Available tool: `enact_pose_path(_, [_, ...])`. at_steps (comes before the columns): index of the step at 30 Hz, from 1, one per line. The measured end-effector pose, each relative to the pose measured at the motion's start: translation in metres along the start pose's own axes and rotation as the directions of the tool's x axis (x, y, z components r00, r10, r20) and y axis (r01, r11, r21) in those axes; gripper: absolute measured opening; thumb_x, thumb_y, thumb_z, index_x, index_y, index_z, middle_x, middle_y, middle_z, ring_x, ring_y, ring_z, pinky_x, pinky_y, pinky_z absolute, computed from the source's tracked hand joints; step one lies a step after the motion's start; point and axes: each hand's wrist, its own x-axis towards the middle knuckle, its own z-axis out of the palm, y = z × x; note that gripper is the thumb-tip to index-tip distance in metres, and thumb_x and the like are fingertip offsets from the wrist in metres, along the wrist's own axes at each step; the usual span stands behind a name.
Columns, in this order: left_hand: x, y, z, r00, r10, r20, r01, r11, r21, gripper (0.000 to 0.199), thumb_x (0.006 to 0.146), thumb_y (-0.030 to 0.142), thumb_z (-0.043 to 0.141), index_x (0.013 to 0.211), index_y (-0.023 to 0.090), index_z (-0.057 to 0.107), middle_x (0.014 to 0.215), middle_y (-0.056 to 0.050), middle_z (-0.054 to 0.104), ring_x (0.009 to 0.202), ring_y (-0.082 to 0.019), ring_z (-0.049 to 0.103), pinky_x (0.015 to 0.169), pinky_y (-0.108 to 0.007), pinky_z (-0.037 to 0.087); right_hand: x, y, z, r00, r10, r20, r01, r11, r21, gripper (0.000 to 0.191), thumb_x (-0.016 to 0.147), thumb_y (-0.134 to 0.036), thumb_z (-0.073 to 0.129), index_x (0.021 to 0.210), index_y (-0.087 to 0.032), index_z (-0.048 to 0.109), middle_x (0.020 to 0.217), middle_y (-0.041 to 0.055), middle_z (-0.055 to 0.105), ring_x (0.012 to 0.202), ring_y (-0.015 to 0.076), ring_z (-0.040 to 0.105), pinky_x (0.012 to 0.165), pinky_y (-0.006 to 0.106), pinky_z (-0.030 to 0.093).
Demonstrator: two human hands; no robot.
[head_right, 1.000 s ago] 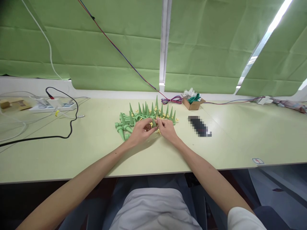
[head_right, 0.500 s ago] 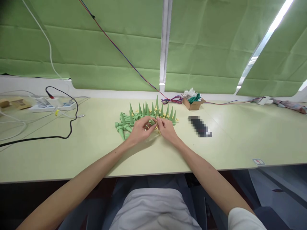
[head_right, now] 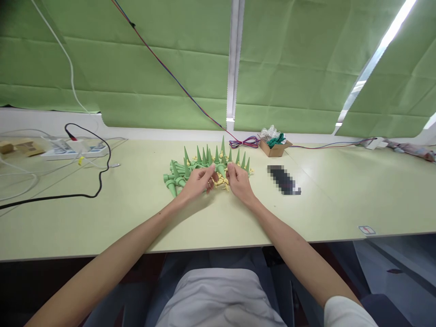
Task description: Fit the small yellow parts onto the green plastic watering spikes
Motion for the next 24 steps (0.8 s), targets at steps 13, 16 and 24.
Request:
enact_pose_path(13, [0.000, 0.002, -0.006, 0.990, -0.041, 0.137, 0.043, 0.999, -0.012, 0.046, 0.085, 0.062, 0.055, 0.073, 0.017, 0.059, 0.054, 0.000, 0.057, 0.044, -0.012, 0.053, 0.043, -0.025, 0.045, -0.003, -0.003, 0.000, 0.998, -0.001, 0.069, -0.006, 0.995, 0.098, 0.052, 0.097, -0.063, 0.031, 0.066, -0.022, 0.039, 0.053, -0.0017, 0.042, 0.052, 0.0138, 0.042, 0.051, 0.027, 0.033])
enact_pose_path(16, [-0.002, 0.002, -0.008, 0.990, 0.003, 0.141, -0.010, 0.999, 0.047, 0.042, 0.086, 0.058, 0.055, 0.073, 0.018, 0.058, 0.055, 0.000, 0.058, 0.042, -0.012, 0.052, 0.045, -0.026, 0.044, -0.003, -0.002, -0.001, 0.997, 0.007, 0.071, -0.015, 0.995, 0.102, 0.053, 0.096, -0.064, 0.032, 0.064, -0.022, 0.038, 0.052, -0.0018, 0.041, 0.050, 0.0134, 0.041, 0.050, 0.027, 0.033])
enact_pose_path(24, [-0.004, 0.001, -0.006, 0.994, 0.072, 0.083, -0.088, 0.976, 0.198, 0.031, 0.083, 0.047, 0.063, 0.076, 0.019, 0.053, 0.066, -0.001, 0.058, 0.052, -0.012, 0.052, 0.045, -0.024, 0.039, -0.001, 0.000, -0.002, 0.998, -0.005, 0.061, 0.003, 0.999, 0.032, 0.057, 0.096, -0.064, 0.031, 0.057, -0.023, 0.034, 0.045, -0.0018, 0.039, 0.047, 0.0128, 0.038, 0.048, 0.027, 0.029])
